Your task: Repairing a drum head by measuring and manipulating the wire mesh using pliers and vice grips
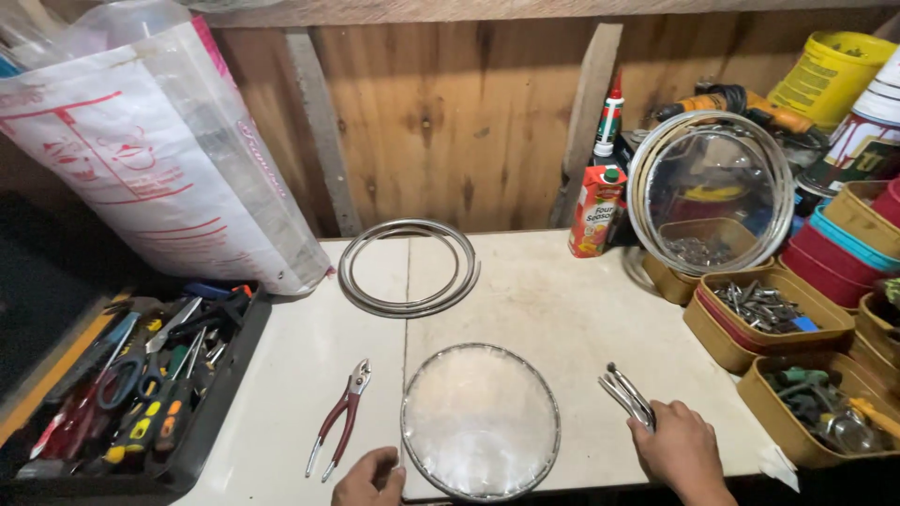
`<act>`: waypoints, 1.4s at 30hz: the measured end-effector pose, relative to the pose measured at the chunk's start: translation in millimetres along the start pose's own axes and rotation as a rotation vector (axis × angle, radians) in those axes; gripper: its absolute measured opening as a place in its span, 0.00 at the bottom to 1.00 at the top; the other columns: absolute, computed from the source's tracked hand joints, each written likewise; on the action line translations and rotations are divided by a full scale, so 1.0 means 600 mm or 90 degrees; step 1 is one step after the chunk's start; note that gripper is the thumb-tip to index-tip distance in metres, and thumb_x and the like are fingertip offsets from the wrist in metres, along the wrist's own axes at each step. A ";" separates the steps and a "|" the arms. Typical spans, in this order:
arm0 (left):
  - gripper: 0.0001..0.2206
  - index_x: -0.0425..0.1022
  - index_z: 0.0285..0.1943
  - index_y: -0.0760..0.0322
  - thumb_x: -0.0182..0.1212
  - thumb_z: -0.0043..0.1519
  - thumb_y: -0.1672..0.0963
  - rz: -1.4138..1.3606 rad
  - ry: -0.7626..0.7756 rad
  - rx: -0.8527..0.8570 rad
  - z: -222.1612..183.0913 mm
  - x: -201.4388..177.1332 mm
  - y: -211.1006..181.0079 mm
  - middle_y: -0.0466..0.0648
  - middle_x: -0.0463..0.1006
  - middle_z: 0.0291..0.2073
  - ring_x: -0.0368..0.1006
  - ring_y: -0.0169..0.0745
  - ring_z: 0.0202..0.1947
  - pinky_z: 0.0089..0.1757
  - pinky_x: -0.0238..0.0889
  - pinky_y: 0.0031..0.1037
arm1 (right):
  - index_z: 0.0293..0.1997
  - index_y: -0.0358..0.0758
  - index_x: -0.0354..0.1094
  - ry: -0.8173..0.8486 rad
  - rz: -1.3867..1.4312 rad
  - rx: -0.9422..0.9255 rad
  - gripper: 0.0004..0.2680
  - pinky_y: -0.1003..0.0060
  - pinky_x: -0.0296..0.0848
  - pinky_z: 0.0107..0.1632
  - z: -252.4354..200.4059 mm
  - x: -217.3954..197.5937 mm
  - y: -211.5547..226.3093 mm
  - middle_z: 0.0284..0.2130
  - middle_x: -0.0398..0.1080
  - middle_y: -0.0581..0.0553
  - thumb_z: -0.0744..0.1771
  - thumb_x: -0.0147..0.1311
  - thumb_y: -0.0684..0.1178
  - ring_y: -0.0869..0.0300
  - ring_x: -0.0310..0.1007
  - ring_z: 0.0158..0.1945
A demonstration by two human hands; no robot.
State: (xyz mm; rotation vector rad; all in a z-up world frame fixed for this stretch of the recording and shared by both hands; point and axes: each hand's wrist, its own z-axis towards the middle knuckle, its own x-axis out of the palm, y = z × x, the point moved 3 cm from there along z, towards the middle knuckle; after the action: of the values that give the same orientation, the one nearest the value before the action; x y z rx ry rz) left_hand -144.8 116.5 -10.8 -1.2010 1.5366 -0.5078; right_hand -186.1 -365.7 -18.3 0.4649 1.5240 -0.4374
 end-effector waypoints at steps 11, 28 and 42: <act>0.17 0.83 0.52 0.37 0.63 0.53 0.48 0.188 0.055 0.217 0.037 0.057 0.057 0.26 0.86 0.40 0.81 0.20 0.41 0.49 0.72 0.16 | 0.48 0.61 0.73 0.035 0.076 0.033 0.19 0.55 0.72 0.59 -0.033 -0.015 -0.009 0.43 0.77 0.48 0.61 0.53 0.74 0.52 0.76 0.54; 0.15 0.83 0.46 0.39 0.68 0.48 0.49 0.256 0.039 0.424 0.093 0.142 0.131 0.31 0.82 0.45 0.76 0.37 0.48 0.49 0.68 0.31 | 0.59 0.67 0.73 0.064 0.153 0.095 0.21 0.59 0.72 0.62 -0.037 -0.021 -0.015 0.55 0.76 0.58 0.60 0.60 0.70 0.60 0.72 0.62; 0.22 0.80 0.46 0.37 0.75 0.40 0.48 0.336 -0.032 0.502 0.070 0.149 0.120 0.33 0.76 0.43 0.72 0.43 0.43 0.42 0.66 0.36 | 0.55 0.64 0.75 -0.057 0.211 0.076 0.19 0.58 0.70 0.63 -0.039 0.019 -0.024 0.50 0.77 0.55 0.60 0.61 0.66 0.54 0.73 0.58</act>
State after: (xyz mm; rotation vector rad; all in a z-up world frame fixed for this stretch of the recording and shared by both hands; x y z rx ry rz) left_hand -130.5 77.9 -125.9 -0.1910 1.3348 -0.6282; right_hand -213.3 -365.2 -29.6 0.7677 1.3092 -0.2869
